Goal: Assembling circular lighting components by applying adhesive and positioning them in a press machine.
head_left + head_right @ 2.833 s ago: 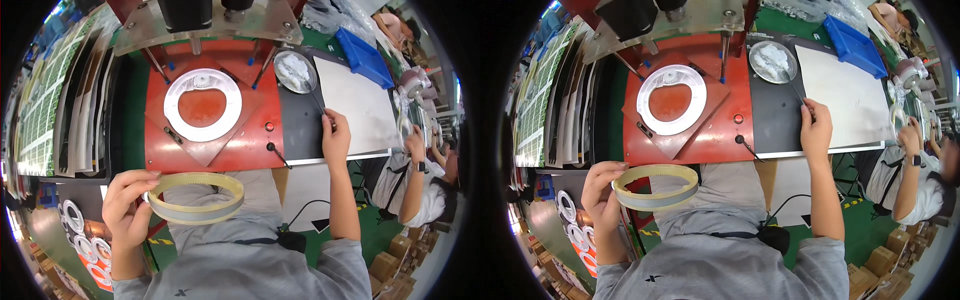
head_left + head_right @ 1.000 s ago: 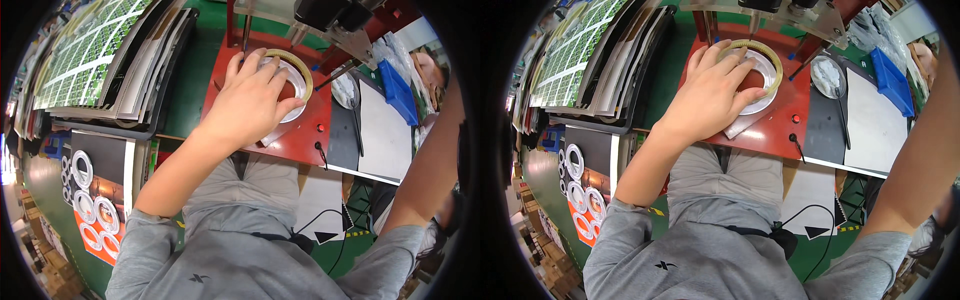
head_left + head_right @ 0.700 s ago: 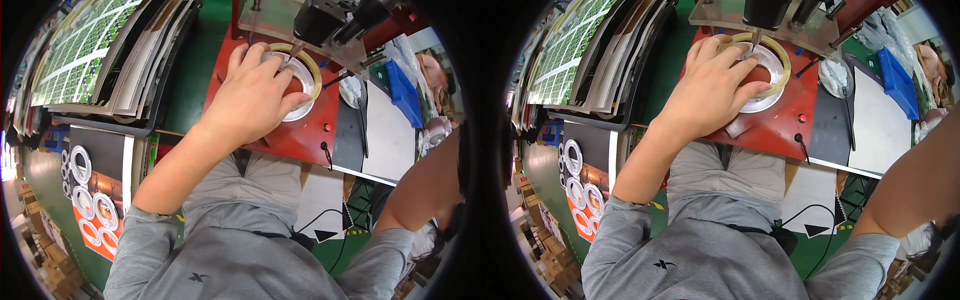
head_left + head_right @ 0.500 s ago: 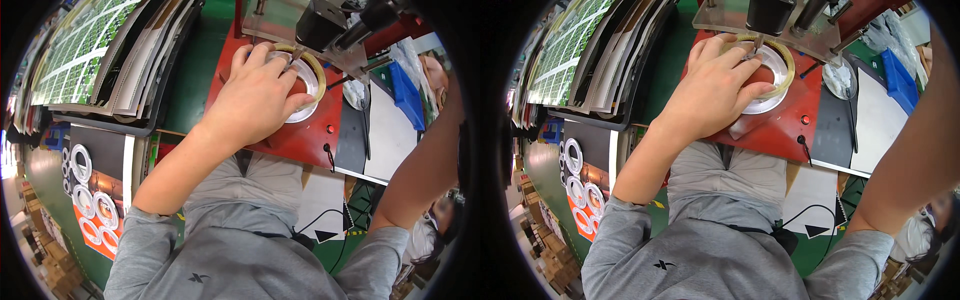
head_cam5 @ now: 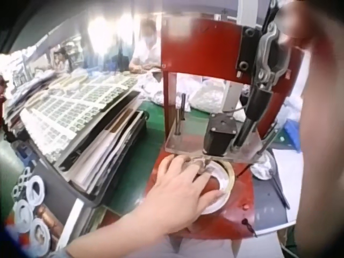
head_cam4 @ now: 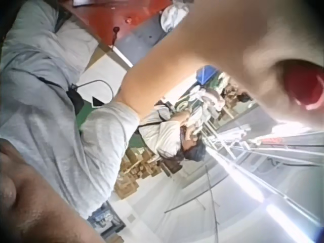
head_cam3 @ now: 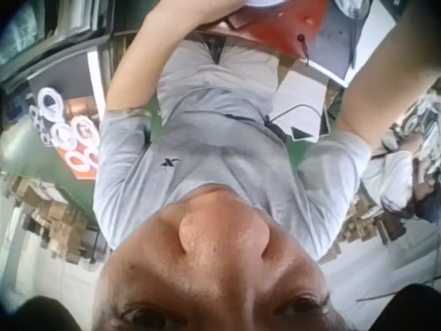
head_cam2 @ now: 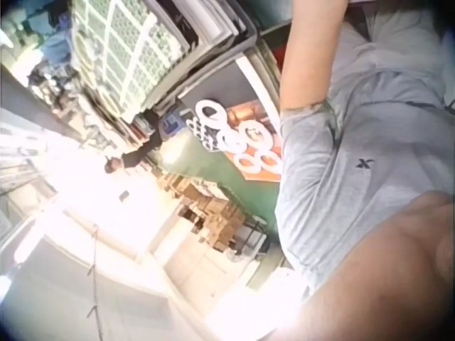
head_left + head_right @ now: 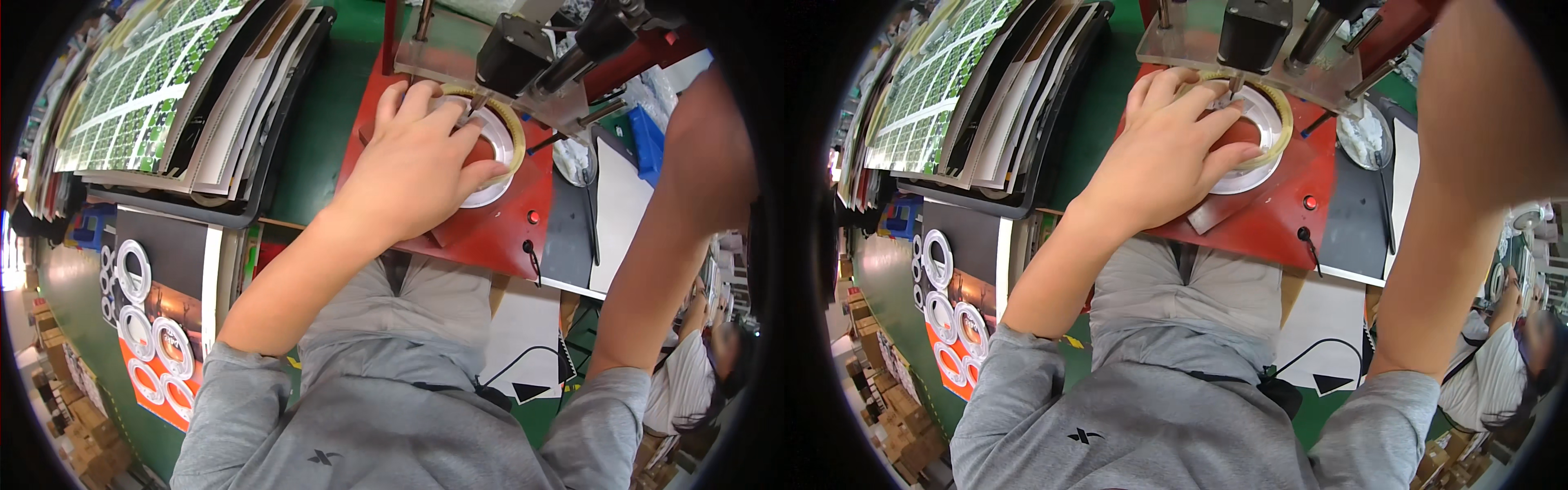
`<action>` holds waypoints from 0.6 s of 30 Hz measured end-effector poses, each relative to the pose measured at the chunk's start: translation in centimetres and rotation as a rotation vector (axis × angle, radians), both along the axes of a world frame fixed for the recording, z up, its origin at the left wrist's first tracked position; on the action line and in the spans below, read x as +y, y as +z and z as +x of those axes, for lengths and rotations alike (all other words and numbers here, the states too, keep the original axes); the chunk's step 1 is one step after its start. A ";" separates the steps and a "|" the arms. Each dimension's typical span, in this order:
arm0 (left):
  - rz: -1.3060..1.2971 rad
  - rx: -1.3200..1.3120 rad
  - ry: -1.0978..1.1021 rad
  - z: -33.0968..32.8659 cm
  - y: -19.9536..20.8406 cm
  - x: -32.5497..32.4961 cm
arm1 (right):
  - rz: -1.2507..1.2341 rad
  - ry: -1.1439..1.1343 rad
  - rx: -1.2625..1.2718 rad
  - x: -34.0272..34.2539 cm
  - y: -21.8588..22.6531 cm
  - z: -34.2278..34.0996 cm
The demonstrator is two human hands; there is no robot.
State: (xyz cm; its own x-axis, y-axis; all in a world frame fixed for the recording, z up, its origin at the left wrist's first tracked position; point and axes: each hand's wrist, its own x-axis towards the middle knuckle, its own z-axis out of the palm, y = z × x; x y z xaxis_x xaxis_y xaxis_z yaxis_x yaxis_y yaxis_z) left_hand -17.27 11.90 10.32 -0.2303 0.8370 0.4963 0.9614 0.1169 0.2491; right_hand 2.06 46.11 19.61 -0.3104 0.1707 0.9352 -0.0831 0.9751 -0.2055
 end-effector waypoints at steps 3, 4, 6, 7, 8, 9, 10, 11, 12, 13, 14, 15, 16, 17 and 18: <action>0.146 -0.075 -0.044 -0.5 -0.3 -3.0 | 0.099 -0.053 -0.034 -12.1 3.1 1.0; 0.183 -0.130 -0.039 -0.7 -0.3 -4.6 | 0.107 -0.058 -0.035 -16.9 2.8 0.1; 0.217 -0.211 0.011 -1.8 -1.4 -7.2 | 0.117 -0.074 -0.042 -23.3 1.8 -1.7; 0.287 -0.196 0.058 -2.4 -2.2 -8.0 | 0.123 -0.084 -0.050 -25.3 1.7 -1.9; 0.301 -0.285 0.097 -2.6 -2.9 -8.6 | 0.132 -0.101 -0.058 -24.9 1.7 -1.8; 0.306 -0.364 0.158 -2.7 -3.5 -9.8 | -0.037 0.134 -0.153 -24.0 -0.8 1.2; 0.292 -0.481 0.191 -2.6 -4.4 -10.3 | -0.200 0.057 -0.182 -24.6 -4.3 1.9; 0.291 -0.597 0.194 -2.5 -5.2 -10.6 | -0.095 -0.132 -0.482 -24.5 -5.3 2.6; 0.291 -0.713 0.192 -2.3 -5.8 -10.8 | -0.093 -0.171 -0.673 -24.3 -6.4 2.9; 0.264 -0.785 0.162 -2.4 -6.8 -11.1 | -0.262 -0.211 -0.793 -24.5 -8.1 3.7; 0.260 -0.786 0.166 -2.2 -7.2 -11.2 | -0.223 -0.256 -0.919 -24.7 -9.5 4.3; 0.245 -0.753 0.180 -2.0 -7.3 -11.1 | -0.180 -0.313 -1.047 -25.0 -10.1 5.0; 0.229 -0.719 0.193 -1.9 -7.5 -10.9 | -0.219 -0.337 -1.153 -25.3 -10.2 5.6; 0.225 -0.722 0.190 -1.9 -7.5 -10.9 | -0.223 -0.340 -1.155 -25.3 -10.0 5.7; 0.227 -0.726 0.206 -1.9 -7.6 -10.8 | -0.168 -0.346 -1.161 -25.3 -9.4 5.8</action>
